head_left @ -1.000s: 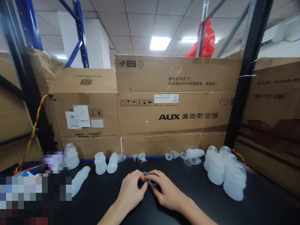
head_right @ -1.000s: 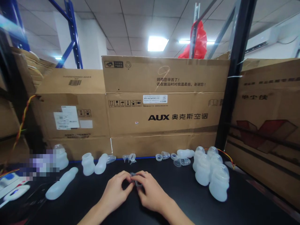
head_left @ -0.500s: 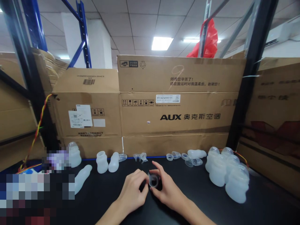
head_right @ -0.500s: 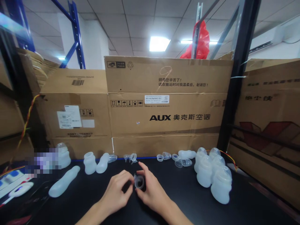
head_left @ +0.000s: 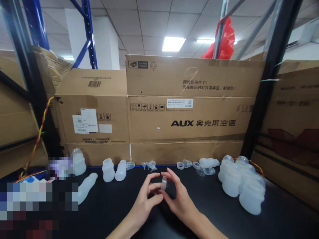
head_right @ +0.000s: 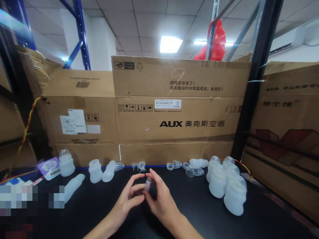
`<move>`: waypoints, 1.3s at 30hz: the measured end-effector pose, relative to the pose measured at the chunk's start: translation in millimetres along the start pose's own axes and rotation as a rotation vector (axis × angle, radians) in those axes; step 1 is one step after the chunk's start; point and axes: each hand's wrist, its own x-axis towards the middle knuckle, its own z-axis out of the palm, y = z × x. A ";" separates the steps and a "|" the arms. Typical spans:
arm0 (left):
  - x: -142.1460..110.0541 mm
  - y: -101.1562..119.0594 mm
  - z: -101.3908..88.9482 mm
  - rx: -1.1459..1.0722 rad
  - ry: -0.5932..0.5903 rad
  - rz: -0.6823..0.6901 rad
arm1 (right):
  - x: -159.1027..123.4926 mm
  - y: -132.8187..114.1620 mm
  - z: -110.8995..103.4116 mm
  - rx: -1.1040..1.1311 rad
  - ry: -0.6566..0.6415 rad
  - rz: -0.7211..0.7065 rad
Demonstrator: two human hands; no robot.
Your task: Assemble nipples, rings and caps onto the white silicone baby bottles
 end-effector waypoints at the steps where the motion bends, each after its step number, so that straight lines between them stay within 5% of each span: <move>1: -0.2 2.5 2.8 -0.131 0.005 -0.048 | 0.4 -0.1 -0.8 -0.006 0.019 -0.017; 13: -0.3 -3.8 3.8 -0.884 -0.055 -0.352 | 4.7 -30.1 -3.9 -0.025 0.023 -0.242; 17: 0.3 -1.8 13.7 -0.761 0.017 -0.359 | 6.8 -30.2 -3.5 0.012 0.005 -0.191; 24: 12.3 8.0 16.5 -0.393 0.307 -0.145 | 24.6 -40.1 -23.4 -0.070 -0.107 -0.017; 33: 13.3 -15.1 0.3 -0.154 0.079 -0.090 | 18.7 -47.3 -35.8 -0.149 -0.426 0.249; 39: 13.9 -16.7 -6.2 -0.045 0.007 -0.055 | 17.1 -43.2 -32.8 -0.023 -0.389 0.291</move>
